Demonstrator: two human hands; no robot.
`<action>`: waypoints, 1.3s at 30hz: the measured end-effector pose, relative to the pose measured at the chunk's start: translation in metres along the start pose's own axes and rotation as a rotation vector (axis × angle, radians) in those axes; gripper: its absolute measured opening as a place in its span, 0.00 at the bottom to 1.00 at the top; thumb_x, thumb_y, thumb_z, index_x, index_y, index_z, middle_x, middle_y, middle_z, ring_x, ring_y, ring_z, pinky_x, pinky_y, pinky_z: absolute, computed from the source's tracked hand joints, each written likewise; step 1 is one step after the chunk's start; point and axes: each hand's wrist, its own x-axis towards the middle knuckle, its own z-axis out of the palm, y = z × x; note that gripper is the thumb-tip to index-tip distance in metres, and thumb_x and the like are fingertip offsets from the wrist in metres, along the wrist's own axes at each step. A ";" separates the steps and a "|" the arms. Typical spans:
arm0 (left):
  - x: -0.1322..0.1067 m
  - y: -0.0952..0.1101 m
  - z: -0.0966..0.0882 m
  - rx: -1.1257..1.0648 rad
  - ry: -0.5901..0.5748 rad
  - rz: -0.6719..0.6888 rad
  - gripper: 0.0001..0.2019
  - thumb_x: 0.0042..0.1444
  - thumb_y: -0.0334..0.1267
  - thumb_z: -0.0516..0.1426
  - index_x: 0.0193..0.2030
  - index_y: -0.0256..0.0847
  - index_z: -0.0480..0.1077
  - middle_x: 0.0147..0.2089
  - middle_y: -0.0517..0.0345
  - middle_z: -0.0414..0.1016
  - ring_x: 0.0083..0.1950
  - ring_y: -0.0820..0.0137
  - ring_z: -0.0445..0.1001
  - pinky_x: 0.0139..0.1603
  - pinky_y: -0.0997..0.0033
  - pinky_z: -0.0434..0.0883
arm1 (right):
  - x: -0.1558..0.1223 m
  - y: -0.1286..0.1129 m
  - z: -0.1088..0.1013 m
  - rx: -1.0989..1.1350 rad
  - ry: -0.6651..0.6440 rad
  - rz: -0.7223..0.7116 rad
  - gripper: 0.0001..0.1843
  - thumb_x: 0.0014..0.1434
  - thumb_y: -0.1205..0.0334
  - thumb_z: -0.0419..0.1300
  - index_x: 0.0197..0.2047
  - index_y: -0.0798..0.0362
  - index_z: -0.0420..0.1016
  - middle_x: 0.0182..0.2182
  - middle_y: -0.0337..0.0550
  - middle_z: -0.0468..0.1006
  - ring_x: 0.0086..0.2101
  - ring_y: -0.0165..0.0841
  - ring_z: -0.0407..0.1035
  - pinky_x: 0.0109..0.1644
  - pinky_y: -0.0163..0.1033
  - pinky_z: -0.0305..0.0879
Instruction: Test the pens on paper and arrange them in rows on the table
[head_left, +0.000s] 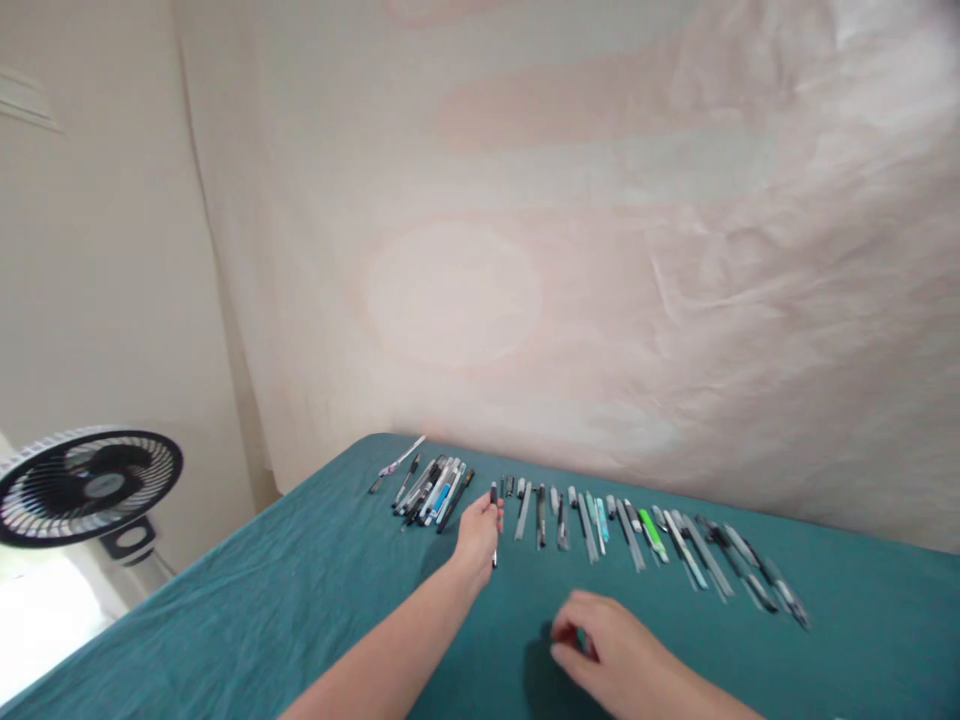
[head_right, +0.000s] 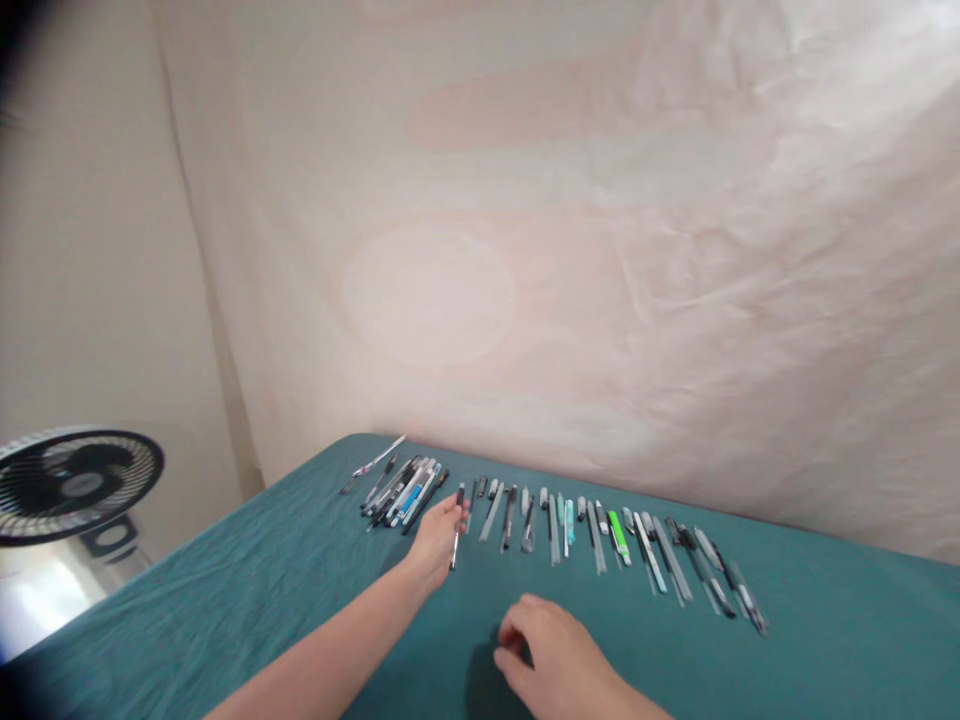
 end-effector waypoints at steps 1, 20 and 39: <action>0.008 0.002 0.000 0.043 -0.010 0.011 0.14 0.51 0.40 0.51 0.39 0.33 0.69 0.31 0.56 0.69 0.30 0.77 0.67 0.30 0.78 0.64 | -0.010 0.002 0.005 -0.018 -0.038 -0.014 0.07 0.47 0.65 0.55 0.32 0.50 0.71 0.30 0.40 0.73 0.30 0.31 0.67 0.34 0.32 0.59; 0.062 0.004 0.011 1.081 0.115 0.123 0.14 0.50 0.43 0.52 0.42 0.39 0.67 0.42 0.46 0.73 0.46 0.61 0.69 0.43 0.66 0.62 | -0.033 0.027 0.026 -0.037 0.105 -0.190 0.11 0.51 0.69 0.50 0.36 0.50 0.69 0.30 0.40 0.70 0.29 0.28 0.67 0.32 0.28 0.59; 0.054 0.028 -0.025 1.452 0.174 0.361 0.13 0.55 0.39 0.48 0.42 0.35 0.66 0.45 0.44 0.68 0.51 0.61 0.63 0.50 0.65 0.57 | -0.032 0.030 0.026 -0.031 0.095 -0.194 0.11 0.49 0.70 0.50 0.35 0.49 0.69 0.30 0.40 0.71 0.29 0.27 0.67 0.32 0.27 0.59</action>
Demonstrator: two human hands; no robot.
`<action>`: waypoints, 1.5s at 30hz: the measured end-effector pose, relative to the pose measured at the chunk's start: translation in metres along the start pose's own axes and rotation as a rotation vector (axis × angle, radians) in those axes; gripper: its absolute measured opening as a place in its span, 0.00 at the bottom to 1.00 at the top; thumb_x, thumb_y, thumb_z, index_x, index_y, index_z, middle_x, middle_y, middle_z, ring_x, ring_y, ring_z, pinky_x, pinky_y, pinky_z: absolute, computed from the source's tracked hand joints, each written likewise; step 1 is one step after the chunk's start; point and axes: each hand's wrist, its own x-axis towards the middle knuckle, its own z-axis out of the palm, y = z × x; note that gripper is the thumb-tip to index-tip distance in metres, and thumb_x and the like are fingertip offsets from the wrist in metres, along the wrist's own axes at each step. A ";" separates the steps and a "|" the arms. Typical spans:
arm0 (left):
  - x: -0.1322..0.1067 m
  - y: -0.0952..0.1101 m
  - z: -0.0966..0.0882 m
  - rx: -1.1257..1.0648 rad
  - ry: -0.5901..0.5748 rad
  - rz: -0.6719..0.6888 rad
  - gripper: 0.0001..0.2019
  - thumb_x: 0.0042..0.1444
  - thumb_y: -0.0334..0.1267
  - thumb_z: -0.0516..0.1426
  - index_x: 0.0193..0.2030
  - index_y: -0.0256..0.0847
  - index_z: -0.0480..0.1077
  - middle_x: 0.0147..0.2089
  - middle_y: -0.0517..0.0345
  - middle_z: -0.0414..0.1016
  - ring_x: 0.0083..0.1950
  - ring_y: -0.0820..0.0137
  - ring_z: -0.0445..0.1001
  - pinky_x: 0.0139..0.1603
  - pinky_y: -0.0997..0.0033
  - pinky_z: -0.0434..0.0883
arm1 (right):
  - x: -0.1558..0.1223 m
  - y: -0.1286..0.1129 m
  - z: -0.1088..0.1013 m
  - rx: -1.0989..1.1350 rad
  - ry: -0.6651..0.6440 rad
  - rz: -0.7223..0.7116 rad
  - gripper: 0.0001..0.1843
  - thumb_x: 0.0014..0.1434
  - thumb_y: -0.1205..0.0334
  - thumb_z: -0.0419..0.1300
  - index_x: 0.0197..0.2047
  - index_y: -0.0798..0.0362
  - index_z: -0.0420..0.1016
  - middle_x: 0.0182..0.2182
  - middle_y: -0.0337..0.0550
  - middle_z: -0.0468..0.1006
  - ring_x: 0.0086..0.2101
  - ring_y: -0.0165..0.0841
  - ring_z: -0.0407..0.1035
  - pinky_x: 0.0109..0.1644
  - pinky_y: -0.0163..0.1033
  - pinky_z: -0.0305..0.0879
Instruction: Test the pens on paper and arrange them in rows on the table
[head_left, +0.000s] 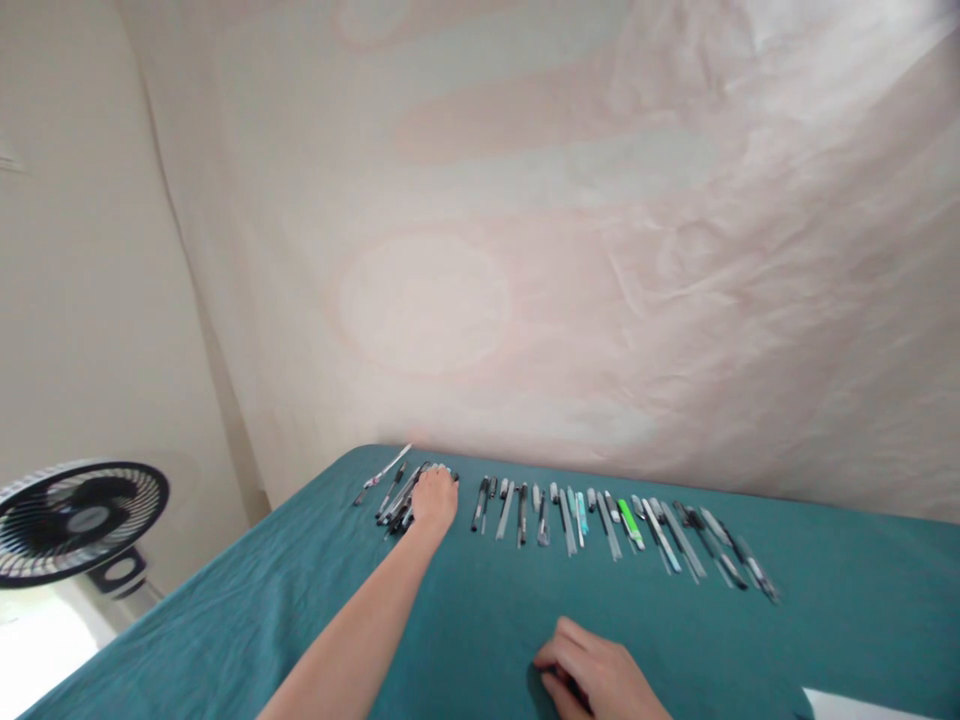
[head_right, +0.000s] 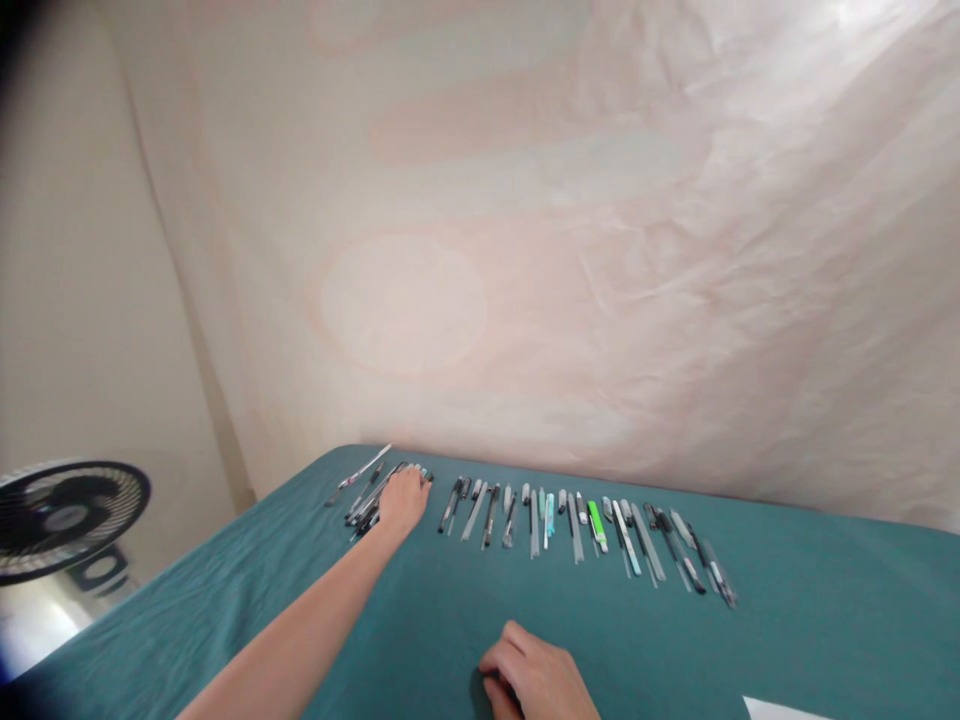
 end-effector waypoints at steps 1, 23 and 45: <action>0.000 0.001 0.001 0.004 -0.004 0.007 0.13 0.54 0.39 0.48 0.42 0.34 0.66 0.46 0.43 0.68 0.51 0.61 0.63 0.51 0.64 0.57 | 0.000 0.000 0.000 -0.002 0.001 -0.002 0.11 0.49 0.70 0.50 0.35 0.49 0.69 0.29 0.40 0.71 0.29 0.28 0.67 0.32 0.27 0.58; -0.093 0.016 -0.039 -1.130 -0.395 -0.052 0.16 0.52 0.49 0.49 0.36 0.37 0.65 0.33 0.55 0.70 0.30 0.75 0.69 0.29 0.76 0.65 | -0.004 -0.008 -0.003 0.126 0.061 0.057 0.09 0.52 0.67 0.50 0.33 0.51 0.70 0.28 0.38 0.70 0.28 0.27 0.65 0.32 0.29 0.57; -0.144 0.000 -0.042 -1.720 -0.693 -0.364 0.13 0.48 0.43 0.56 0.28 0.35 0.61 0.22 0.67 0.57 0.18 0.86 0.50 0.16 0.83 0.45 | 0.119 -0.036 0.030 1.056 0.381 0.513 0.18 0.48 0.48 0.55 0.24 0.57 0.69 0.14 0.33 0.63 0.15 0.23 0.53 0.17 0.29 0.48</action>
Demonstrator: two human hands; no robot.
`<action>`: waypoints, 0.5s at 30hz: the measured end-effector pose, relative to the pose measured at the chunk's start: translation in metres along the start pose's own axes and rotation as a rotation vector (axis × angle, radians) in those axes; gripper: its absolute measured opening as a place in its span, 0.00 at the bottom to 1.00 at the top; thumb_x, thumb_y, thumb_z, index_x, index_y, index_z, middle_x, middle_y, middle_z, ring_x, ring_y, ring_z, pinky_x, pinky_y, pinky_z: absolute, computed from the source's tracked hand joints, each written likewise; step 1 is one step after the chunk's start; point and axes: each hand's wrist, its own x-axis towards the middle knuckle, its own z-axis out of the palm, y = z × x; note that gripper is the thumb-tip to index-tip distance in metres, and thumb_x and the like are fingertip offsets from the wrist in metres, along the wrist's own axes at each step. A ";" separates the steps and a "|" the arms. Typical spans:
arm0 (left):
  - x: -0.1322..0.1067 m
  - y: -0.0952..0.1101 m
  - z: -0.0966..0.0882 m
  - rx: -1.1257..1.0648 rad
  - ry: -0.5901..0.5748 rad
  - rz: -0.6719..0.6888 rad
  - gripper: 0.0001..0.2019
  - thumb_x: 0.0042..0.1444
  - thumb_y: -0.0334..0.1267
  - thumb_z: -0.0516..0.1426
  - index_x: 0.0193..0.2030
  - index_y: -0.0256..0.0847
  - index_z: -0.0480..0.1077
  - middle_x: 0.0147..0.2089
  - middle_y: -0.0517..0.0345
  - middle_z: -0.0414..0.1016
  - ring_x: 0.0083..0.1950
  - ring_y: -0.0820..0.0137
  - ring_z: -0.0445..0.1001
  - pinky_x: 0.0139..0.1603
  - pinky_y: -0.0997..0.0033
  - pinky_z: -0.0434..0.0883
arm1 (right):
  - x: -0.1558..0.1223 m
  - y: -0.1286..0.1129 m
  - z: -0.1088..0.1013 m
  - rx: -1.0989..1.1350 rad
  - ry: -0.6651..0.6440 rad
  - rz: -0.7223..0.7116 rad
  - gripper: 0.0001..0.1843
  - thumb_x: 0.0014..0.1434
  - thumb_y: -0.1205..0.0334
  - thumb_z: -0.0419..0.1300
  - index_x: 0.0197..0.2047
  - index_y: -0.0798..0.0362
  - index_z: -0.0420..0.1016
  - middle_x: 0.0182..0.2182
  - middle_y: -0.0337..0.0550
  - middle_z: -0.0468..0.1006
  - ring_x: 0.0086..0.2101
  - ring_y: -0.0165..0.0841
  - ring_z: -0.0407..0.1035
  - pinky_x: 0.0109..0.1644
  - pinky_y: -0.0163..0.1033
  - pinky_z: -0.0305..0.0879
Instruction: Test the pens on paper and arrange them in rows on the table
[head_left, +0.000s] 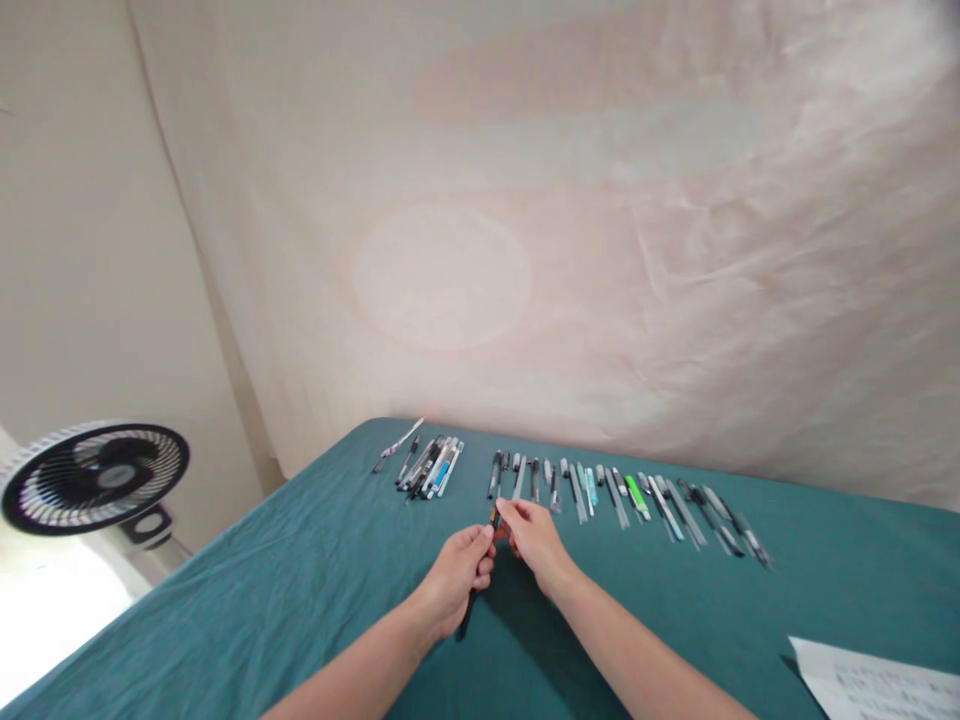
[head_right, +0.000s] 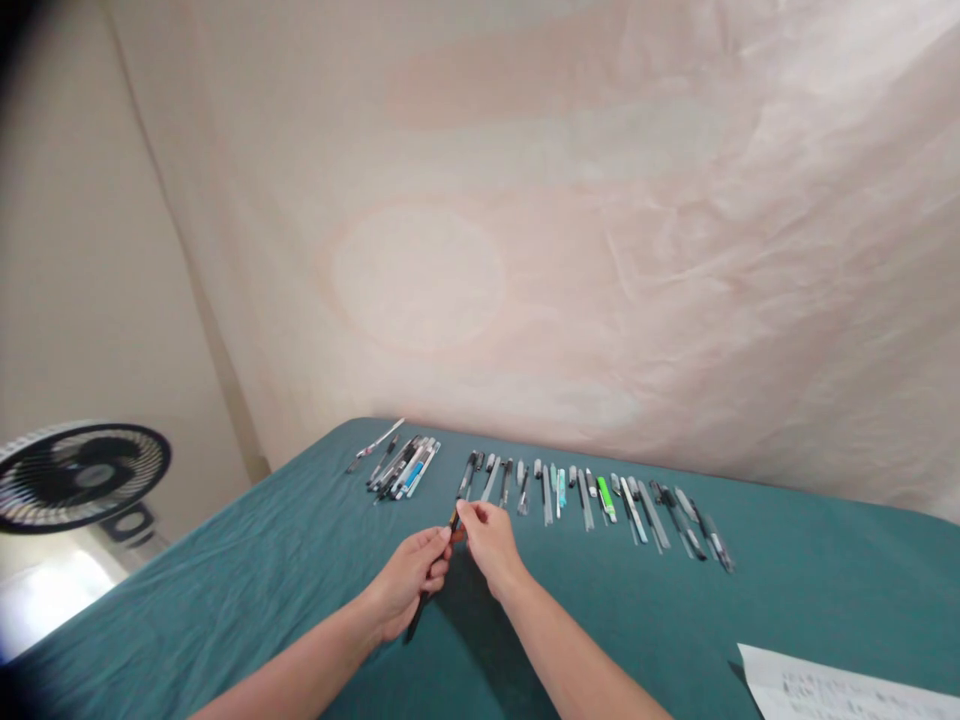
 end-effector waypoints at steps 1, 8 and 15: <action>0.000 -0.001 -0.001 0.042 0.014 0.007 0.14 0.48 0.45 0.55 0.27 0.36 0.59 0.21 0.68 0.55 0.16 0.86 0.47 0.15 0.82 0.42 | 0.001 0.002 0.002 0.000 0.001 -0.026 0.18 0.48 0.48 0.55 0.24 0.57 0.69 0.14 0.34 0.64 0.15 0.23 0.54 0.18 0.29 0.49; -0.001 -0.001 0.002 0.278 0.028 -0.032 0.19 0.47 0.54 0.52 0.23 0.39 0.55 0.15 0.74 0.45 0.14 0.86 0.40 0.15 0.79 0.37 | -0.001 0.012 -0.001 0.019 -0.009 -0.055 0.19 0.49 0.47 0.54 0.24 0.57 0.71 0.15 0.35 0.67 0.16 0.25 0.58 0.19 0.30 0.51; -0.006 0.003 0.004 0.316 0.000 -0.013 0.20 0.47 0.55 0.50 0.21 0.40 0.54 0.13 0.74 0.44 0.13 0.85 0.39 0.14 0.79 0.38 | -0.005 0.011 -0.003 0.006 0.036 -0.099 0.21 0.50 0.46 0.53 0.23 0.56 0.70 0.14 0.34 0.66 0.14 0.23 0.53 0.18 0.31 0.49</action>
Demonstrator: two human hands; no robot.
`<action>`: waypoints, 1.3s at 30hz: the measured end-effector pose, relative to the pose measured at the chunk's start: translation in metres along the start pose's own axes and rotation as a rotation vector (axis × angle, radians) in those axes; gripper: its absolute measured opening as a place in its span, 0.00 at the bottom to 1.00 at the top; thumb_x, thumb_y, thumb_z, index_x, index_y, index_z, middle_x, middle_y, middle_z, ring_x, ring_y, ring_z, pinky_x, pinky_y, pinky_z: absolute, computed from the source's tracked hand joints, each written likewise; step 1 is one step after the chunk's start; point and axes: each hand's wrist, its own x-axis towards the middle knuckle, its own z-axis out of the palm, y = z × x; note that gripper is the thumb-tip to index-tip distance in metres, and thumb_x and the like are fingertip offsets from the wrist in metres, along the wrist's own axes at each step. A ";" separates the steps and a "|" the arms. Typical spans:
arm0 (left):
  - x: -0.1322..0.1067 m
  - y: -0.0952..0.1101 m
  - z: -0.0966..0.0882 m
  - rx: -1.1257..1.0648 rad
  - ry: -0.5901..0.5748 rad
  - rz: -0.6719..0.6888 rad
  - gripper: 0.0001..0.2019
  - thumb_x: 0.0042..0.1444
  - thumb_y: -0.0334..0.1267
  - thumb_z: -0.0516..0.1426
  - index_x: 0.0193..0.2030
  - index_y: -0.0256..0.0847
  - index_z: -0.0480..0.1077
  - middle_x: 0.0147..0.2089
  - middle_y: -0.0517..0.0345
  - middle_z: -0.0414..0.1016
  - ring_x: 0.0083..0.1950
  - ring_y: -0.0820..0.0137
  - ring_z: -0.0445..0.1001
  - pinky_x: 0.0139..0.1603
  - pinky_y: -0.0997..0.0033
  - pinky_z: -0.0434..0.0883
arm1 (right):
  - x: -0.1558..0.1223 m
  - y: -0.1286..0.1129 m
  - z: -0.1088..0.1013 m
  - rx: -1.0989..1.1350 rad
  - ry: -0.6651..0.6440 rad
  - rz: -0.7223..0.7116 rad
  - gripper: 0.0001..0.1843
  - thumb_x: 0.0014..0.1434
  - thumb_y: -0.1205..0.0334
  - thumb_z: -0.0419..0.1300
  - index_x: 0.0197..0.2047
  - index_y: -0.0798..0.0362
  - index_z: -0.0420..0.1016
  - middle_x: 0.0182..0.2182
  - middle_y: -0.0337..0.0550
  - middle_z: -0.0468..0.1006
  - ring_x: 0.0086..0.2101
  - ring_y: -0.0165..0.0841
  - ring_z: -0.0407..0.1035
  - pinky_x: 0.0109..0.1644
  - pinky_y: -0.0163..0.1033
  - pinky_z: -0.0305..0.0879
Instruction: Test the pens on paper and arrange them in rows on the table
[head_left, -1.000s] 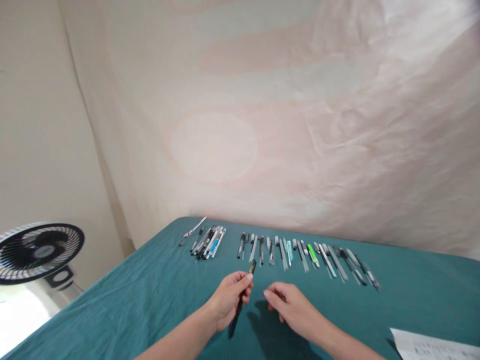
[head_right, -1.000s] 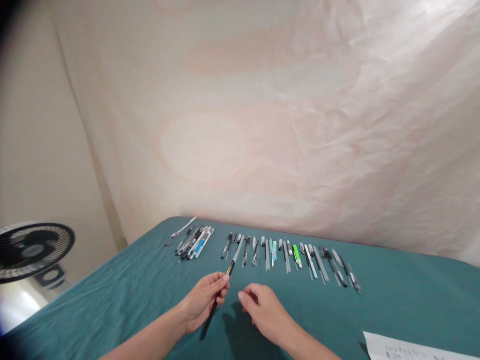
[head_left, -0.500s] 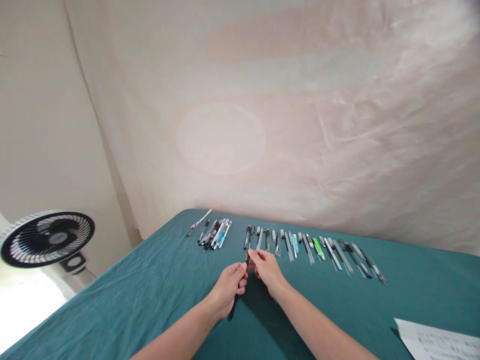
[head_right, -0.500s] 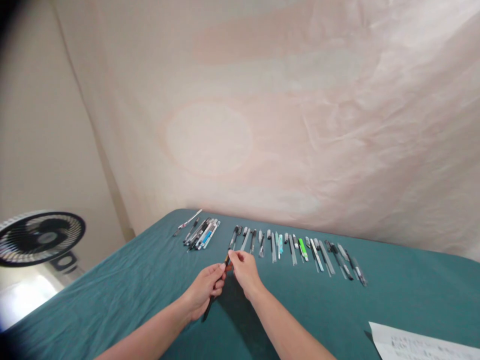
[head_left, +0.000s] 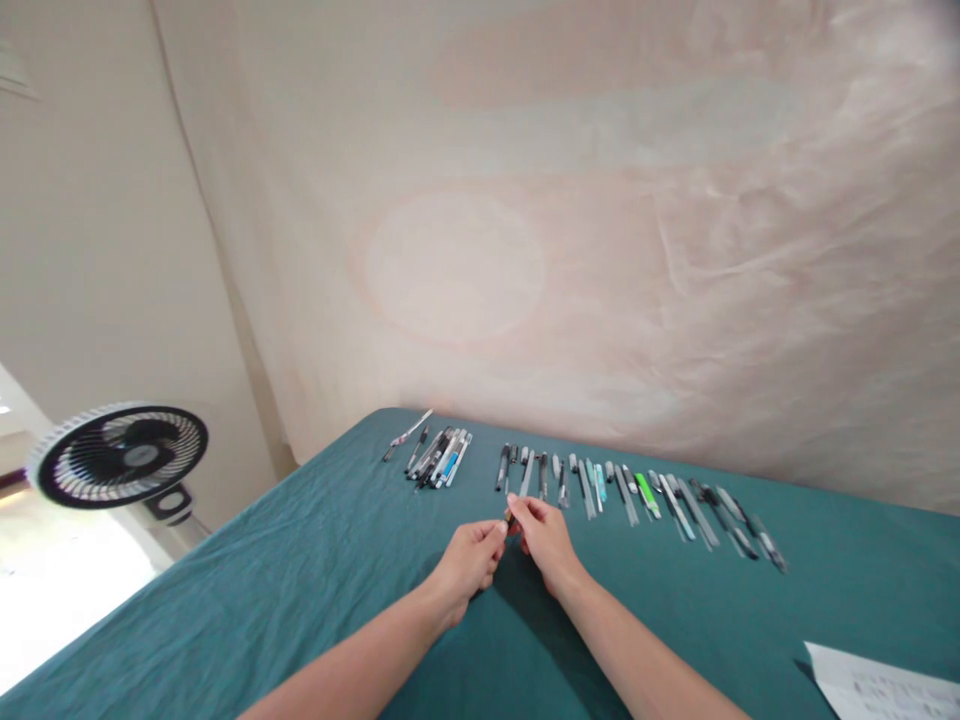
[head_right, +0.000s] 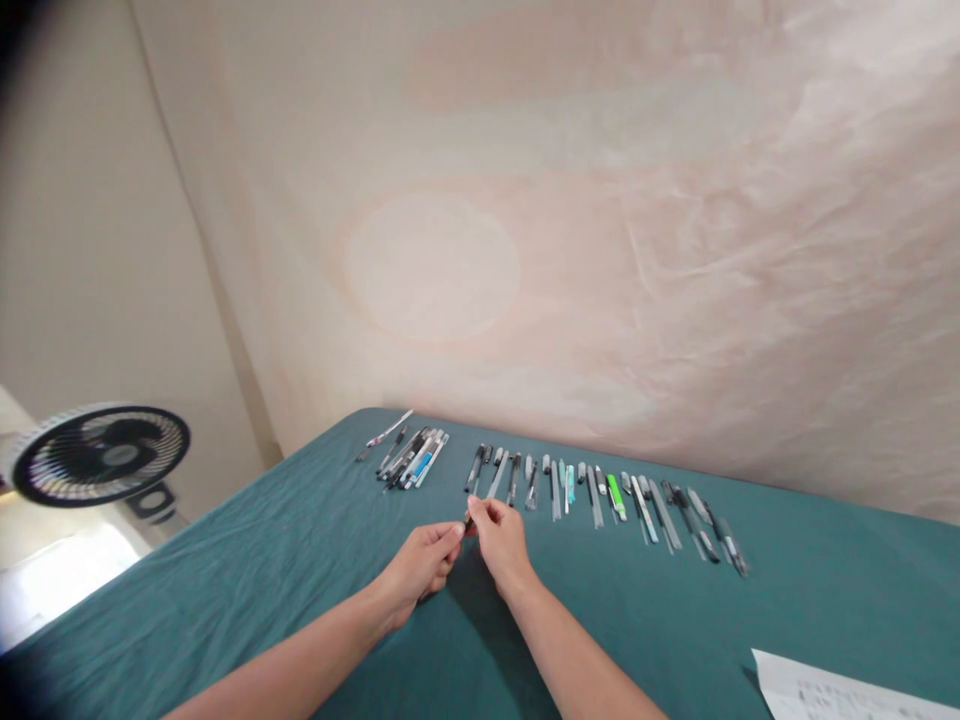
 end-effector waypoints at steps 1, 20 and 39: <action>0.000 -0.001 0.000 0.003 -0.004 0.007 0.20 0.47 0.55 0.50 0.21 0.40 0.54 0.13 0.74 0.44 0.13 0.85 0.39 0.14 0.79 0.38 | 0.000 0.000 0.000 -0.002 0.005 -0.003 0.21 0.50 0.45 0.53 0.22 0.56 0.70 0.14 0.34 0.66 0.13 0.23 0.53 0.18 0.31 0.49; 0.008 0.007 -0.016 0.225 0.203 0.114 0.16 0.44 0.49 0.56 0.32 0.37 0.63 0.17 0.70 0.55 0.16 0.82 0.51 0.17 0.81 0.49 | 0.003 0.005 -0.002 0.099 0.051 -0.003 0.19 0.46 0.47 0.58 0.30 0.56 0.69 0.13 0.32 0.63 0.14 0.24 0.56 0.16 0.30 0.52; 0.038 0.010 -0.045 0.906 0.294 0.286 0.09 0.44 0.40 0.54 0.30 0.36 0.68 0.25 0.59 0.70 0.28 0.71 0.67 0.29 0.76 0.59 | -0.001 0.009 0.002 -0.051 0.049 -0.048 0.19 0.52 0.45 0.50 0.32 0.54 0.66 0.14 0.34 0.64 0.13 0.26 0.58 0.15 0.31 0.54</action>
